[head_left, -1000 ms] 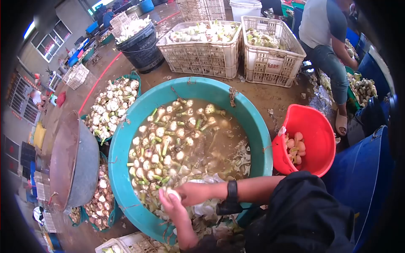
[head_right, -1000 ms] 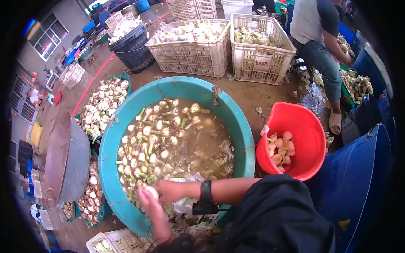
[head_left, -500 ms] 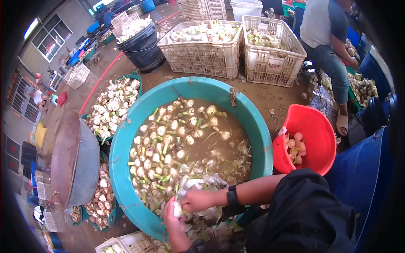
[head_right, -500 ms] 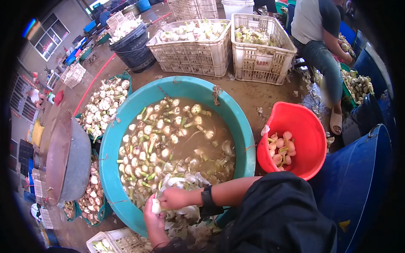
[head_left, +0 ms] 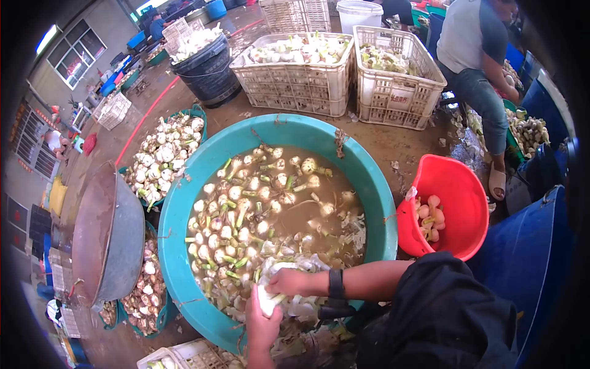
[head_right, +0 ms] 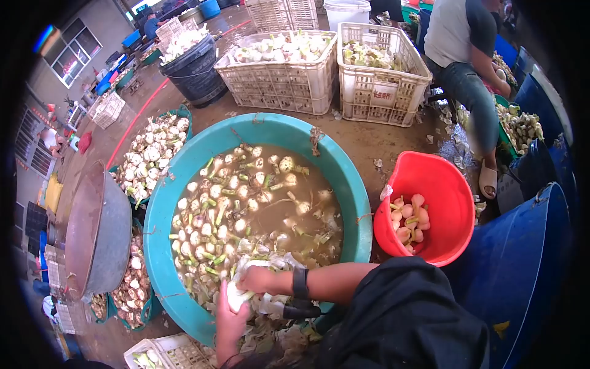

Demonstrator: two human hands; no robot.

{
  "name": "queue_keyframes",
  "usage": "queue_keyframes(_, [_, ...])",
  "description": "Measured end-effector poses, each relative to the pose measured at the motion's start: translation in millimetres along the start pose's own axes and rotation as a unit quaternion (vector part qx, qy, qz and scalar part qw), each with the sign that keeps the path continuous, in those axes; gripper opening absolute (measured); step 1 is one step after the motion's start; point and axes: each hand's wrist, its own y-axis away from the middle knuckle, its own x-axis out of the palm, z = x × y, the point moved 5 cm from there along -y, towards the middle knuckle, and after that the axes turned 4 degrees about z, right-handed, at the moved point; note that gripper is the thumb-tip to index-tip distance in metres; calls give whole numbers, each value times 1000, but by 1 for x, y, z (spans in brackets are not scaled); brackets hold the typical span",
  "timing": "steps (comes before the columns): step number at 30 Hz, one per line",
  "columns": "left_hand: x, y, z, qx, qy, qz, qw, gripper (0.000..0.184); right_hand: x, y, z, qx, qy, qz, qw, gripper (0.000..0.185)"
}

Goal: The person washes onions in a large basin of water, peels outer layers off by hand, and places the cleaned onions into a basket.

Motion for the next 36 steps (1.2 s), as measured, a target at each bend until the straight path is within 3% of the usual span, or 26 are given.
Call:
queue_keyframes(2, [6, 9, -29, 177, -359, -31, 916, 45, 1, -1, -12, 119, -192, 14, 974, 26])
queue_keyframes(3, [7, 10, -33, 243, -413, -67, 875, 30, -5, 2, -5, 145, -186, 28, 972, 25])
queue_keyframes(4, [10, 6, -27, 241, -412, -66, 876, 30, -2, 1, -7, 146, -186, 28, 971, 25])
queue_keyframes(5, [2, 0, -13, 173, -225, -126, 951, 23, 3, -3, -6, 96, -281, 32, 954, 25])
queue_keyframes(6, [-5, 2, 4, 91, -27, -184, 978, 16, 9, -4, -4, 49, -373, 39, 926, 25])
queue_keyframes(7, [-4, 16, -4, 116, -54, -209, 970, 14, 18, 7, 4, 92, -389, 65, 914, 23])
queue_keyframes(8, [-6, 6, 5, 64, 239, -223, 943, 17, 16, 12, 10, 107, -390, 84, 911, 23])
queue_keyframes(9, [-7, -4, 12, 11, 507, -238, 828, 21, 1, 17, 33, -100, -279, 59, 953, 21])
queue_keyframes(10, [-10, -6, 20, 106, 397, -166, 896, 30, -8, 31, 56, -307, -169, 33, 936, 19])
queue_keyframes(11, [-4, -10, 42, -81, 700, -106, 702, 35, -9, 44, 67, -316, -131, 72, 937, 19])
queue_keyframes(12, [-11, -13, 67, -134, 698, -166, 684, 38, -12, 58, 76, -330, -93, 108, 933, 18])
queue_keyframes(14, [-19, -13, 78, -130, 771, -151, 605, 38, -27, 61, 61, -171, -214, 86, 958, 20])
queue_keyframes(15, [-21, -8, 78, -173, 757, -180, 604, 38, -57, 60, 65, -246, -1, -8, 969, 20])
queue_keyframes(16, [-21, -2, 73, -216, 741, -201, 603, 39, -77, 59, 75, -310, 213, -108, 920, 19])
queue_keyframes(17, [-20, 0, 64, -218, 741, -209, 600, 39, -86, 52, 82, -268, -157, -116, 944, 19])
queue_keyframes(18, [-17, 1, 53, -237, 742, -198, 595, 36, -83, 45, 79, -186, -504, -112, 836, 20])
queue_keyframes(22, [-19, -3, 59, -234, 753, -141, 599, 29, -89, 35, 56, -105, -609, -119, 777, 22])
queue_keyframes(24, [-25, 1, 65, -273, 735, -169, 597, 26, -95, 32, 63, -234, -687, 61, 685, 27])
queue_keyframes(26, [-30, 5, 66, -240, 756, -163, 587, 25, -96, 38, 62, -211, -655, 1, 725, 34])
queue_keyframes(27, [-31, 6, 71, -204, 753, -153, 607, 25, -82, 33, 67, -163, -347, -22, 923, 37])
queue_keyframes(28, [-27, 5, 62, -207, 752, -149, 608, 25, -69, 29, 68, -89, 10, -43, 995, 40])
queue_keyframes(30, [-21, 4, 35, -138, 747, -201, 618, 34, -29, 19, 54, -142, 231, -12, 962, 58])
queue_keyframes(32, [-14, 0, 33, -124, 716, -203, 656, 41, 3, 13, 42, 29, -90, 145, 985, 46])
queue_keyframes(33, [-16, -7, 30, -22, 674, -163, 720, 42, 8, 14, 44, 32, -93, 140, 985, 46])
queue_keyframes(34, [-19, -10, 25, 82, 620, -120, 771, 43, 17, 18, 49, 53, -206, 187, 959, 41])
queue_keyframes(36, [-22, -9, 35, 51, 620, -144, 769, 42, 17, 28, 65, 71, -320, 236, 915, 37])
